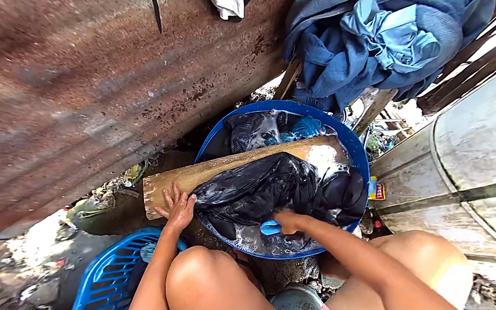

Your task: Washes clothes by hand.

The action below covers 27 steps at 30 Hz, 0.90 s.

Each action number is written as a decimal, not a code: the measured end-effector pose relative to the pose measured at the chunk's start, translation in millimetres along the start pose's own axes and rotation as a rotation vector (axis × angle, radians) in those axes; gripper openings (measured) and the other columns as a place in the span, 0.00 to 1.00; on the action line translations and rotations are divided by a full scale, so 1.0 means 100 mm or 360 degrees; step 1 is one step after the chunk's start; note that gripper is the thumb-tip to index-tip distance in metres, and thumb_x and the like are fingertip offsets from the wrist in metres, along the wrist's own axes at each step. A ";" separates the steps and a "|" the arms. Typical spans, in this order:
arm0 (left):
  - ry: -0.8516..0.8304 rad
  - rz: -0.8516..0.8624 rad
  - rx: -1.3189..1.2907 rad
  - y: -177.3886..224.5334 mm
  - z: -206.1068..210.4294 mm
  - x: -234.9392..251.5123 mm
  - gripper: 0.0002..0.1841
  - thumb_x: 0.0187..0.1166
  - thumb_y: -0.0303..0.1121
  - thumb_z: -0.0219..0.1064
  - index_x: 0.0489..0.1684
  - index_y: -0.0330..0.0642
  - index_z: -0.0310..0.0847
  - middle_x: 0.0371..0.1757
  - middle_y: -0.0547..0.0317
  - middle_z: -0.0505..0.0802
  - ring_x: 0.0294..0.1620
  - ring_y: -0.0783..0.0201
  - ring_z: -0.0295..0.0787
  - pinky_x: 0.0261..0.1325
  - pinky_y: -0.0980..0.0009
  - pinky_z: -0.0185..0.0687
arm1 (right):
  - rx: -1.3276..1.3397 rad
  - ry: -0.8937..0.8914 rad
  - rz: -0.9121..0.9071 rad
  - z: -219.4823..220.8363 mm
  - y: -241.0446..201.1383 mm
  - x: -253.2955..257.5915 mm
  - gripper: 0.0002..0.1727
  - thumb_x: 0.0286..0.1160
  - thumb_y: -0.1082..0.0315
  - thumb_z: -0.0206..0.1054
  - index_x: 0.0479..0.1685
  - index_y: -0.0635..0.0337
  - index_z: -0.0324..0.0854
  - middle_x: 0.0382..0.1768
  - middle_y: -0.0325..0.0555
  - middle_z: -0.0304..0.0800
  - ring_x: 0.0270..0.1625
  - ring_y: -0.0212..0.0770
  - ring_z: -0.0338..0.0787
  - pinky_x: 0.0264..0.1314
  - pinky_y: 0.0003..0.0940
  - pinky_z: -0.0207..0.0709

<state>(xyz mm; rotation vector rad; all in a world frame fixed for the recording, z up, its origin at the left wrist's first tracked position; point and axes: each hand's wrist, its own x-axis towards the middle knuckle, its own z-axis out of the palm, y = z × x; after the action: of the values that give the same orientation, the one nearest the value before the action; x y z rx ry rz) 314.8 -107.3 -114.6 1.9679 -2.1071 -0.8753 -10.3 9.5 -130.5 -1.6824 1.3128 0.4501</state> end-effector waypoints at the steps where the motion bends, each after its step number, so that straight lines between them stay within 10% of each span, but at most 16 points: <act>1: -0.0001 -0.0003 0.0004 0.02 0.01 0.00 0.29 0.95 0.46 0.41 0.88 0.38 0.64 0.98 0.47 0.33 0.95 0.35 0.10 0.77 0.20 0.00 | 0.0007 0.0074 0.0042 0.07 0.00 0.03 0.33 0.71 0.75 0.73 0.79 0.73 0.70 0.75 0.77 0.74 0.81 0.75 0.72 0.82 0.72 0.61; 6: -0.0002 0.0002 0.0003 0.00 0.00 -0.03 0.30 0.95 0.47 0.41 0.88 0.38 0.64 0.97 0.47 0.33 0.94 0.34 0.09 0.77 0.20 0.00 | 0.0236 0.0063 0.0165 0.18 -0.08 0.00 0.31 0.81 0.68 0.68 0.80 0.79 0.69 0.81 0.77 0.69 0.87 0.71 0.65 0.90 0.67 0.52; 10: -0.0010 0.0010 0.0011 0.00 -0.01 0.01 0.30 0.95 0.47 0.41 0.88 0.38 0.64 0.98 0.47 0.34 0.94 0.34 0.10 0.77 0.20 -0.01 | 0.0829 0.0035 -0.0348 -0.46 -0.09 -0.42 0.32 0.58 0.86 0.70 0.71 0.75 0.71 0.56 0.65 0.83 0.53 0.50 0.84 0.59 0.49 0.79; 12: -0.0019 0.0012 0.0014 0.01 -0.01 0.00 0.30 0.95 0.47 0.41 0.88 0.38 0.64 0.97 0.47 0.33 0.94 0.34 0.10 0.77 0.20 -0.01 | 0.1236 0.0310 -0.0623 -0.70 -0.06 -0.55 0.37 0.54 0.81 0.68 0.74 0.71 0.68 0.55 0.55 0.84 0.52 0.37 0.85 0.59 0.37 0.81; 17: -0.0015 0.0004 0.0008 0.02 -0.02 0.01 0.29 0.95 0.46 0.41 0.86 0.39 0.67 0.98 0.46 0.35 0.94 0.33 0.11 0.77 0.19 0.01 | 0.1438 0.1294 -0.0341 -1.05 -0.91 0.02 0.44 0.62 0.73 0.79 0.83 0.66 0.61 0.59 0.66 0.87 0.57 0.57 0.92 0.60 0.56 0.86; 21: -0.0052 -0.0006 0.0025 -0.03 -0.06 0.01 0.29 0.95 0.42 0.40 0.93 0.40 0.54 0.97 0.46 0.34 0.94 0.34 0.10 0.77 0.19 -0.01 | 0.0623 0.1138 -0.0179 -0.60 -1.80 0.51 0.44 0.72 0.61 0.75 0.91 0.58 0.60 0.77 0.70 0.75 0.77 0.68 0.79 0.75 0.64 0.75; 27: -0.0017 -0.0005 -0.0008 -0.02 0.00 -0.01 0.28 0.95 0.47 0.43 0.82 0.36 0.71 0.98 0.47 0.34 0.95 0.34 0.11 0.78 0.20 0.00 | 0.0448 0.1403 0.0643 -0.99 -0.15 0.02 0.45 0.72 0.58 0.74 0.90 0.60 0.60 0.73 0.79 0.75 0.71 0.78 0.81 0.63 0.75 0.77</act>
<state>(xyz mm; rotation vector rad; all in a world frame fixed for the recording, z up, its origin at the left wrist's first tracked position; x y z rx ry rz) 317.1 -106.7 -115.0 1.9690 -2.1063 -0.8929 -20.1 -73.9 -75.5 -1.4003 2.2475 -0.3054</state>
